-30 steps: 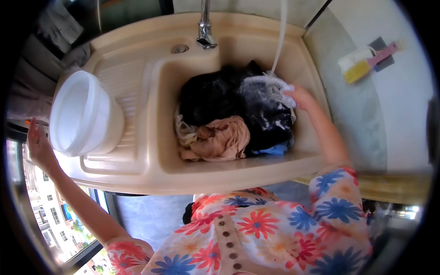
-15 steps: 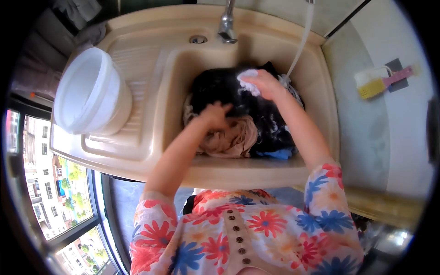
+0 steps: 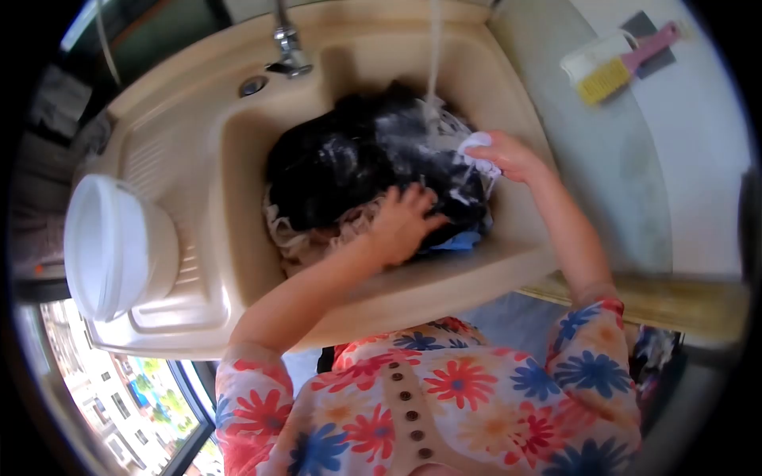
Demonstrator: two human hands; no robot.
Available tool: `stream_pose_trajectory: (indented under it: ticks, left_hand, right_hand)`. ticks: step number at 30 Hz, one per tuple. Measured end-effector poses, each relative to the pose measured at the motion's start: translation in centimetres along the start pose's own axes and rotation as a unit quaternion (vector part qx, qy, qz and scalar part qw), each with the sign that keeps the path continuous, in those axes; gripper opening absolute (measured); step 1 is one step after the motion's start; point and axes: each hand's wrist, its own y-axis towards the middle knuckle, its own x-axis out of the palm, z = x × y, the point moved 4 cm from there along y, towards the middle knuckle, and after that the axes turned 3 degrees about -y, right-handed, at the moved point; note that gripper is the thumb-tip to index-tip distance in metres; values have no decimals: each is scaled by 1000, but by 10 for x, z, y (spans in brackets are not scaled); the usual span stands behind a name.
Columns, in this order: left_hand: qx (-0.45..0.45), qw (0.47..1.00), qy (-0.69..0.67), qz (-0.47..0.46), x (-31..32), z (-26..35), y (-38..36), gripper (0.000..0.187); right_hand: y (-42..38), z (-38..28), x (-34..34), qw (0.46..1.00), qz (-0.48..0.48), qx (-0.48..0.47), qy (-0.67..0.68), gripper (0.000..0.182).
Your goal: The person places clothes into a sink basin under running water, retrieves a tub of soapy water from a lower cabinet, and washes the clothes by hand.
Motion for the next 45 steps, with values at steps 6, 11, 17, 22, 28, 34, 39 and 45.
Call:
stream_pose_trajectory:
  ticks: [6, 11, 17, 22, 28, 34, 39, 45]
  left_hand:
    - [-65, 990, 124, -3, 44, -58, 64, 32]
    - [-223, 959, 172, 29, 45, -154, 39, 37]
    - [-220, 973, 60, -33, -18, -106, 60, 37]
    - [29, 998, 25, 53, 2, 1, 101, 53]
    - [-89, 992, -20, -84, 84, -28, 158, 38]
    - [-173, 947, 9, -271, 10, -43, 68, 21]
    - [-306, 940, -74, -130, 45, -93, 40, 32]
    - [-209, 942, 7, -261, 49, -58, 86, 33]
  right_hand:
    - [-27, 18, -16, 999, 20, 43, -11, 19]
    - [-31, 21, -19, 999, 13, 42, -21, 20]
    - [-45, 16, 2, 995, -74, 20, -57, 24]
    - [-52, 17, -27, 1000, -3, 3, 31, 19]
    - [-46, 28, -42, 998, 49, 22, 40, 14]
    - [-41, 27, -52, 999, 41, -11, 11, 20]
    - [-30, 12, -49, 996, 40, -46, 61, 18]
    - [-19, 25, -41, 993, 60, -61, 85, 19]
